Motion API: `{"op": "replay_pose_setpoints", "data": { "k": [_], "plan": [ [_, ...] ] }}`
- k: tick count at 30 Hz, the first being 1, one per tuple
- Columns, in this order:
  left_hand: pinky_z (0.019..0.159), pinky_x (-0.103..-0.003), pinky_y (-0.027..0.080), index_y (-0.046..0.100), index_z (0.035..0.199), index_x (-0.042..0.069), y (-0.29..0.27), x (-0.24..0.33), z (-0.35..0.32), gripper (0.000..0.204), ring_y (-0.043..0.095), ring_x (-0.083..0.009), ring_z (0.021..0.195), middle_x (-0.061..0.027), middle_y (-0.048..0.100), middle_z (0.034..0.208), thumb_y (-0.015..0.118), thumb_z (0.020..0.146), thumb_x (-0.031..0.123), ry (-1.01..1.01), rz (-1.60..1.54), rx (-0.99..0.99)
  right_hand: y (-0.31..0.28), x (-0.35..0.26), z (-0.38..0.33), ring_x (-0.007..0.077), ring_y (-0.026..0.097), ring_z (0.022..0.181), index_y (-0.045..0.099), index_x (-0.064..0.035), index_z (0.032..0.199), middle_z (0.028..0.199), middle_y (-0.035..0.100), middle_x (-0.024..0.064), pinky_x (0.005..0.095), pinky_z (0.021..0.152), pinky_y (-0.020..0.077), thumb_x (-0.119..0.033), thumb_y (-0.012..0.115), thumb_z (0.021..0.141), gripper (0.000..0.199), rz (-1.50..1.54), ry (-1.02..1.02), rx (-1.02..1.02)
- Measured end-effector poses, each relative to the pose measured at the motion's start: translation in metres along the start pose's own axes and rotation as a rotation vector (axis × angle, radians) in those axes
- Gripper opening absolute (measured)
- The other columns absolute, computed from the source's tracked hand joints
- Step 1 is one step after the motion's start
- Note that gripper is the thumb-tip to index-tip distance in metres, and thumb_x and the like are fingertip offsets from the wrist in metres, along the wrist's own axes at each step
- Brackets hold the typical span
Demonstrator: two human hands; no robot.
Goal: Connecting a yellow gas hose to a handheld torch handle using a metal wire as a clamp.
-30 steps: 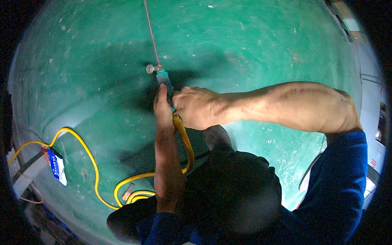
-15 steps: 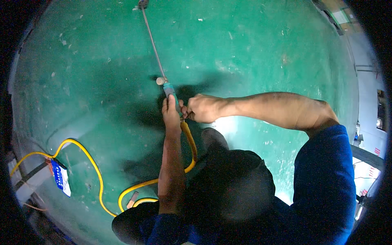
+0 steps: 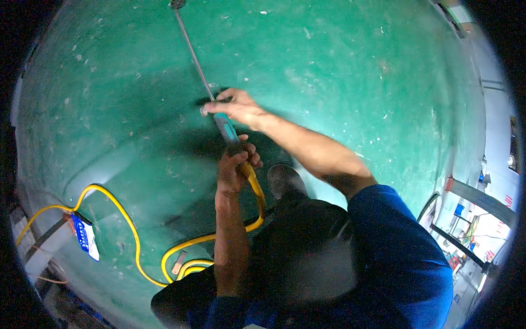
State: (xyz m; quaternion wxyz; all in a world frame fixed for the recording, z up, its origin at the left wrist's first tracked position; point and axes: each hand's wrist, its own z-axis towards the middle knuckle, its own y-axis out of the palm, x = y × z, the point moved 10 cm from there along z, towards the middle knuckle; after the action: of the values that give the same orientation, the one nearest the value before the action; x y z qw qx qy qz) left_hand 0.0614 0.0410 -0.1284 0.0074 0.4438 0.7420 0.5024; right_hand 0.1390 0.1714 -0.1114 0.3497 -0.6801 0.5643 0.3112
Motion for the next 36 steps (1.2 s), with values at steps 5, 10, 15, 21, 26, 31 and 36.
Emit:
{"op": "replay_pose_setpoints", "data": {
  "k": [5,10,15,21,26,31,36],
  "plan": [
    [0.050,-0.031,0.041,0.057,0.101,0.009,0.011,-0.021,-0.022,0.019,0.048,-0.0149,0.054,-0.0019,0.049,0.067,0.061,0.093,0.026,-0.147,0.000,-0.026,0.026,0.000,0.025,0.0131,0.057,0.071,0.067,-0.0030,0.088,0.077,0.065,0.0040,0.0284,0.068,0.0458,-0.032,0.073,0.085,0.030,0.165,-0.141,-0.018],
    [0.041,-0.024,0.028,0.045,0.072,0.015,0.023,-0.013,-0.021,0.032,0.041,-0.0077,0.049,0.0041,0.041,0.059,0.058,0.098,0.029,-0.153,0.076,0.072,0.021,-0.009,0.029,0.0137,0.057,0.062,0.063,-0.0036,0.086,0.077,0.063,0.0048,0.0281,0.055,0.0478,-0.021,0.063,0.093,0.019,0.479,-0.071,-0.089],
    [0.038,-0.027,0.030,0.046,0.069,0.014,0.002,-0.010,-0.016,0.034,0.043,-0.0104,0.044,0.0026,0.043,0.056,0.059,0.096,0.030,-0.094,0.561,0.389,0.005,-0.006,0.030,0.0149,0.057,0.056,0.062,-0.0014,0.084,0.073,0.063,0.0071,0.0302,0.050,0.0499,-0.019,0.061,0.091,0.019,0.409,-0.029,0.041],
    [0.049,-0.031,0.041,0.055,0.078,0.009,-0.003,0.031,-0.023,0.029,0.052,-0.0102,0.056,-0.0001,0.050,0.061,0.061,0.095,0.032,0.340,1.285,0.577,-0.010,0.000,0.032,0.0165,0.058,0.053,0.061,-0.0016,0.082,0.066,0.063,0.0067,0.0342,0.048,0.0479,-0.019,0.061,0.088,0.019,0.051,-0.120,0.269],
    [0.048,-0.032,0.042,0.052,0.110,0.005,0.012,0.015,-0.022,0.045,0.049,-0.0141,0.049,-0.0056,0.055,0.074,0.042,0.101,0.048,-0.086,0.027,0.147,-0.015,-0.004,0.043,0.0159,0.055,0.048,0.060,-0.0027,0.086,0.068,0.061,0.0068,0.0312,0.044,0.0471,-0.020,0.060,0.091,0.018,0.425,-0.054,0.124],
    [0.032,-0.024,0.027,0.049,0.124,0.009,0.019,0.030,-0.013,0.065,0.034,-0.0101,0.036,-0.0011,0.045,0.061,0.026,0.099,0.065,-0.101,0.088,0.135,0.006,-0.018,0.037,0.0156,0.056,0.048,0.060,-0.0032,0.088,0.069,0.060,0.0066,0.0295,0.042,0.0463,-0.020,0.058,0.093,0.018,0.462,-0.072,0.040],
    [0.033,-0.023,0.024,0.046,0.123,0.010,0.005,0.033,-0.010,0.058,0.035,-0.0072,0.037,0.0009,0.046,0.063,0.024,0.102,0.059,-0.083,0.358,0.285,-0.004,-0.012,0.044,0.0183,0.059,0.054,0.061,-0.0002,0.087,0.068,0.063,0.0092,0.0336,0.051,0.0478,-0.019,0.058,0.090,0.020,0.204,-0.094,0.199]
  ]
}}
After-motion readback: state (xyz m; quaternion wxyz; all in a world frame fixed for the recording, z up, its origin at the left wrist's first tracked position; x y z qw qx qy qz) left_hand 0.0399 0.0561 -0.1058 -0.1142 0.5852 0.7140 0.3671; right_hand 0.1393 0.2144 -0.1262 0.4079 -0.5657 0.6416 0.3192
